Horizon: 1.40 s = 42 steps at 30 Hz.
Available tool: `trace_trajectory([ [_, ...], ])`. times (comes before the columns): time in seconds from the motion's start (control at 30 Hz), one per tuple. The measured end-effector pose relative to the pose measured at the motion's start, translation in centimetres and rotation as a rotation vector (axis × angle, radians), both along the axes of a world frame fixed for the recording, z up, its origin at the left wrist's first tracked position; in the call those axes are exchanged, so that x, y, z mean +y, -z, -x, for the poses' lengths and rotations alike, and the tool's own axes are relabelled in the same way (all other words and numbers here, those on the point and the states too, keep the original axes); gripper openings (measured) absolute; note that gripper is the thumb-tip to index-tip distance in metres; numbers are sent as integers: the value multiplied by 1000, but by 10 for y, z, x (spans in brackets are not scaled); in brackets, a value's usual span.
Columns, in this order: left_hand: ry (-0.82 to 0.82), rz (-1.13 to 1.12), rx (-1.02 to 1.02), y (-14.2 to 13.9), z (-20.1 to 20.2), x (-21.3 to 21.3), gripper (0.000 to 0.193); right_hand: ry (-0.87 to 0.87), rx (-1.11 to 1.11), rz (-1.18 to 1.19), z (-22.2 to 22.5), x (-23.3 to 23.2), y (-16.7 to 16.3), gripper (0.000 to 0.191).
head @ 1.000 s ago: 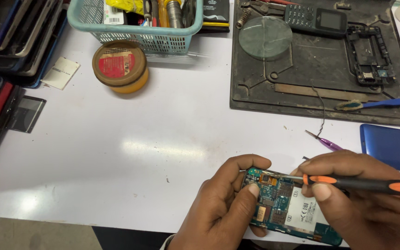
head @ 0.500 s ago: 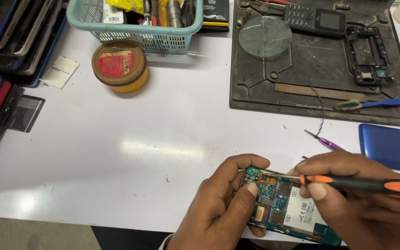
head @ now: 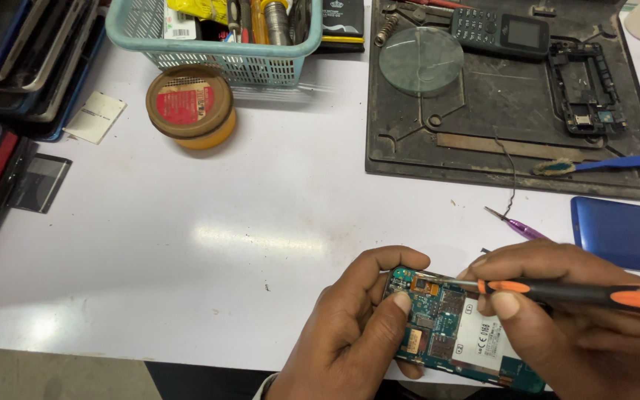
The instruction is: The person removes the back cover of a smartphone, then uses a purple precision tool and a screwdriver to pry and unscrew components. The internal frame is separated from the motherboard, and screws are removed from the motherboard. The phone remains disassembled on the workbench.
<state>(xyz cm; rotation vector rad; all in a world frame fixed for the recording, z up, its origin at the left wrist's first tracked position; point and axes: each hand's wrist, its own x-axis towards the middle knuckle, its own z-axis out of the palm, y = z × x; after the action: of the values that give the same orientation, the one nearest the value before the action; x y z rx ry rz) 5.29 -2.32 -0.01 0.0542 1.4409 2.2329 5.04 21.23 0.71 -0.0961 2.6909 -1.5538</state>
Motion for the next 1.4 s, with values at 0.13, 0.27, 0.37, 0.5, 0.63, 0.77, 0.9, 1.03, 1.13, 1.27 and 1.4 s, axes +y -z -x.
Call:
trace_trajectory([
  [0.13, -4, 12, 15, 0, 0, 0, 39, 3, 60, 0, -1, 2, 5, 23],
  [0.27, -2, 27, -4, 0, 0, 0, 39, 10, -41, -80, 1, 5, 4, 25],
  [0.37, 3, 22, -11, 0, 0, 0, 39, 22, -180, -173, 6, 4, -1, 26],
  [0.5, 6, 30, 16, -1, 0, 0, 39, 25, -233, -222, 8, -2, -6, 25],
  [0.63, 1, 34, 14, -2, 0, 1, 38, 77, 93, -85, 0, 3, 2, 26],
  [0.77, 22, -3, 19, -2, -2, 1, 37, 23, 213, 382, 6, 31, 22, 33],
  [0.9, -12, -82, -34, -2, -2, 0, 37, 41, 243, 290, 11, 62, 35, 34],
  [1.03, -39, -92, -59, -2, 0, 0, 38, 132, 212, 342, 6, 76, 41, 28],
  [1.13, -51, -88, -92, -1, 1, -1, 38, 150, 232, 287, 5, 80, 43, 28],
  [1.27, -65, -104, -94, -2, 1, 0, 38, 93, 266, 252, 6, 83, 41, 30],
  [1.4, -79, -70, -92, -2, 2, 1, 39, 117, 258, 222, 4, 87, 42, 31],
])
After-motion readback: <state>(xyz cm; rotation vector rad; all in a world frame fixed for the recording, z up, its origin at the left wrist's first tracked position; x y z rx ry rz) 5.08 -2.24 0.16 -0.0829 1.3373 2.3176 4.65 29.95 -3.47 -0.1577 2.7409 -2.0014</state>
